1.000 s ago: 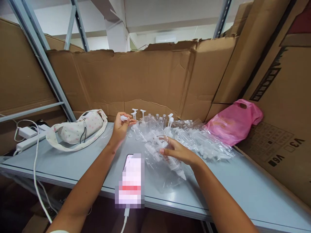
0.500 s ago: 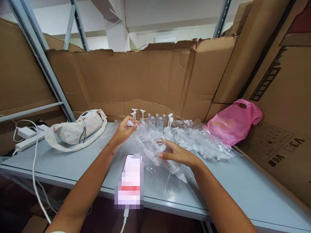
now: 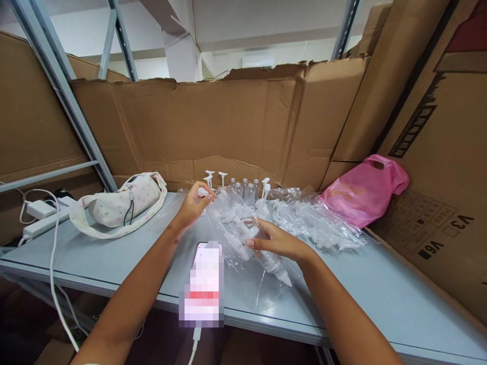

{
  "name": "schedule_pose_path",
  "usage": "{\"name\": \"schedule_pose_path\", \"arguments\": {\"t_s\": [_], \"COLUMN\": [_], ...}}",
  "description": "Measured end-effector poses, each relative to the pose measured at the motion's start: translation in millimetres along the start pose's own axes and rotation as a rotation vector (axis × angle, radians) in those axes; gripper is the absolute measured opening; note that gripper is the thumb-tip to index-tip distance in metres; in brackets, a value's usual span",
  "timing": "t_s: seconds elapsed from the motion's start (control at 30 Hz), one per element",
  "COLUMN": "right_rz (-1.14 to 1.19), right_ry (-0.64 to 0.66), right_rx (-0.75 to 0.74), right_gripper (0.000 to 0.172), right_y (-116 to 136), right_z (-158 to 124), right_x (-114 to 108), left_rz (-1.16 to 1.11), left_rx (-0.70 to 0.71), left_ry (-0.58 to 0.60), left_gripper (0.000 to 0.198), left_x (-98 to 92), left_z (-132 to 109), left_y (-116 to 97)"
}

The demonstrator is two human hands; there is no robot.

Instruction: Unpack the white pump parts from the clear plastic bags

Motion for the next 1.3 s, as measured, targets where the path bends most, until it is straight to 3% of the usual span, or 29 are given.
{"name": "schedule_pose_path", "arguments": {"t_s": [0.27,0.37,0.7,1.07,1.3], "right_rz": [-0.029,-0.021,-0.005,0.021,0.019], "right_ry": [-0.003,-0.003,-0.007,-0.006,-0.022], "right_rx": [-0.022,-0.017,0.017,0.012,0.011], "right_gripper": [0.056,0.055,0.056,0.053,0.055], "right_y": [0.5,0.2,-3.8,-2.2,-2.3], "right_z": [0.1,0.0,-0.5,-0.7,-2.6], "right_x": [-2.1,-1.9,-3.1,-2.1,-5.3], "left_rz": [0.032,0.096,0.079,0.152,0.202], "left_rx": [-0.005,-0.028,0.072,0.073,0.093], "left_ry": [-0.096,-0.081,-0.194,-0.139,-0.126], "left_gripper": [0.019,0.019,0.015,0.015,0.025], "left_x": [-11.4,-10.0,-14.5,-9.6,-8.9], "left_z": [1.1,1.7,-0.3,-0.1,-1.3], "left_y": [5.2,3.7,-3.2,-6.6,-12.9]}}
Point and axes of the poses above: each hand's wrist, its own z-axis towards the middle knuckle, its own x-axis out of the palm, y = z × x, the point moved 9 cm from there along z, towards the middle knuckle, and after that the axes turned 6 degrees about y, right-handed, at the moved point
